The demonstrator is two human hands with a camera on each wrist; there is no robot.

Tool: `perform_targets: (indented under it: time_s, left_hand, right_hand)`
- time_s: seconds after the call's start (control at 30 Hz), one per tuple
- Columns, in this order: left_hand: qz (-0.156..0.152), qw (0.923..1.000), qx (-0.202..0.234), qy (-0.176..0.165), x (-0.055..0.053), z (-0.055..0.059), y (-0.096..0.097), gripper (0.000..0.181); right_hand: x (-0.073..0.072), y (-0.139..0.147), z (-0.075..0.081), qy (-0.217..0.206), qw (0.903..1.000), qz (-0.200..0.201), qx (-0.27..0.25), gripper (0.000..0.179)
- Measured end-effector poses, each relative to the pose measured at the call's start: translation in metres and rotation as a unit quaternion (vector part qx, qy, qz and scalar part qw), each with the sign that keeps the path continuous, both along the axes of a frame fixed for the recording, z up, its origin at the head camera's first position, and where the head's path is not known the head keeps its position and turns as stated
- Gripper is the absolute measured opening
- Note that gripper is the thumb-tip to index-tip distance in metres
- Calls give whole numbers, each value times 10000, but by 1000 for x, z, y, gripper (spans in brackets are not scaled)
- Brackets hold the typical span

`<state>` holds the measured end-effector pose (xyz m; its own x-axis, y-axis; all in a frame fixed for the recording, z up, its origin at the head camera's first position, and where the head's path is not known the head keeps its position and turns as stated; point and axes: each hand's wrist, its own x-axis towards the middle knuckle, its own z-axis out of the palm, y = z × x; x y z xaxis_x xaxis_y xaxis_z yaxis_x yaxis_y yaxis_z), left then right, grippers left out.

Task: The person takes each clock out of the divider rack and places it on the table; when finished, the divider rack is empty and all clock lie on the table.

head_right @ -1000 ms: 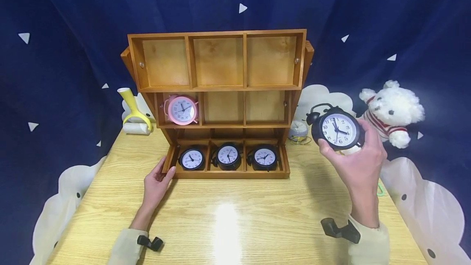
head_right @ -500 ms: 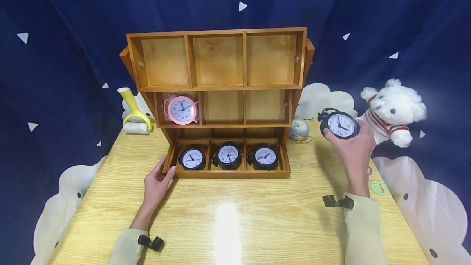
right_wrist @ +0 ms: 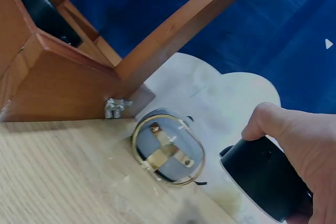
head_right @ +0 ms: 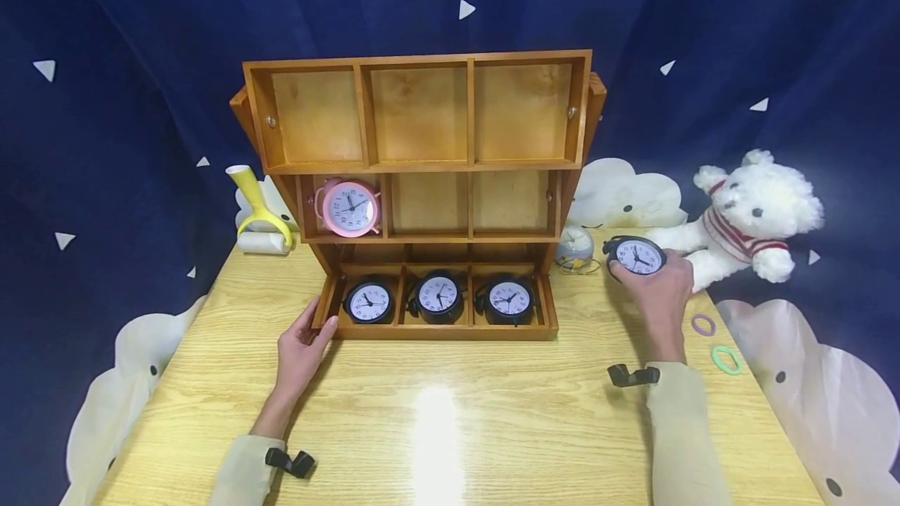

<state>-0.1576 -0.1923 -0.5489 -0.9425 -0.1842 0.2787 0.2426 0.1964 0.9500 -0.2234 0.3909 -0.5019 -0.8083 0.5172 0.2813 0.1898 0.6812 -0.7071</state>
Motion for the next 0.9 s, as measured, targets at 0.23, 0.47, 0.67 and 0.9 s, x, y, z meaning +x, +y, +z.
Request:
perform_targets:
  time_s: [0.23,0.47,0.67,0.9]
  left_hand:
    - [16,9999,-32,-97,1,1,0,61]
    - [44,9999,-63,-154,1,-1,0,61]
    - [39,9999,-37,-113,0,-1,0,61]
    - [14,9999,42,-96,0,-1,0,61]
  right_hand:
    - [-13,-2,-1,-199,9998,4,-15,83]
    - [-27,0,-5,-691,9974,178,28,96]
    - [-39,5,-5,-975,9949,219,149,98]
    - [-53,10,-6,-1429,9879,327,503,89]
